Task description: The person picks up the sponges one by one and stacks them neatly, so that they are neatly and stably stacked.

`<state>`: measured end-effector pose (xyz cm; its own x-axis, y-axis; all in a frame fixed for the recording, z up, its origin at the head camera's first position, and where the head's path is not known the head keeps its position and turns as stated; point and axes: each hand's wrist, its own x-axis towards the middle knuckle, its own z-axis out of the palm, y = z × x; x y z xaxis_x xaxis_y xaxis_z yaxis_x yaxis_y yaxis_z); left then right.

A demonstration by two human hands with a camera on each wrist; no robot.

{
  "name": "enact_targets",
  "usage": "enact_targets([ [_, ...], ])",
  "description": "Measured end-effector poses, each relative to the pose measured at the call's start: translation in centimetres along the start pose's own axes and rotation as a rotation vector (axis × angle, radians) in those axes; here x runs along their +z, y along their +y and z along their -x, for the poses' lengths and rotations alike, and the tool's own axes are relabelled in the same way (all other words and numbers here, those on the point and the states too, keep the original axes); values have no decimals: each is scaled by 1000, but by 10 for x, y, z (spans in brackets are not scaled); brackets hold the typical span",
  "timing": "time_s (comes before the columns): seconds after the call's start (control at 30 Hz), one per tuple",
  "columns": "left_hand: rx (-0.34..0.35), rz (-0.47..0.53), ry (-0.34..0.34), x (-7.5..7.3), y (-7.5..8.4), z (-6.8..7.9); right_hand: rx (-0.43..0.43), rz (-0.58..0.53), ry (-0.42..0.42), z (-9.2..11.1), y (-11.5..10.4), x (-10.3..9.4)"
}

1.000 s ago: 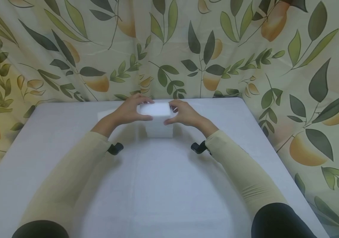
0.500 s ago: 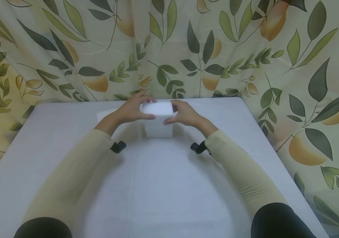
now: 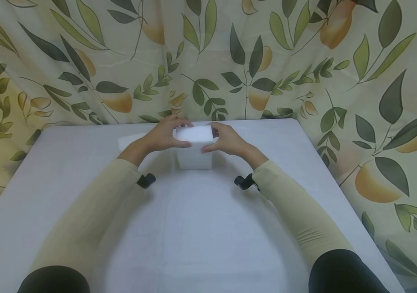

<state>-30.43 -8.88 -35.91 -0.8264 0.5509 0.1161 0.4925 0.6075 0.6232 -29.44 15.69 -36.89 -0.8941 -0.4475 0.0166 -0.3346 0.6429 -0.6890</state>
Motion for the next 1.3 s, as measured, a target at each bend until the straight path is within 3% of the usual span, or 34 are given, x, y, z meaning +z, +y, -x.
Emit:
enact_targets([
  [0.97, -10, 23, 9, 4, -4, -1, -6, 37, -37, 2, -9, -12],
  [1.3, -22, 22, 16, 5, -4, 0, -74, 68, -15, -3, -18, -15],
])
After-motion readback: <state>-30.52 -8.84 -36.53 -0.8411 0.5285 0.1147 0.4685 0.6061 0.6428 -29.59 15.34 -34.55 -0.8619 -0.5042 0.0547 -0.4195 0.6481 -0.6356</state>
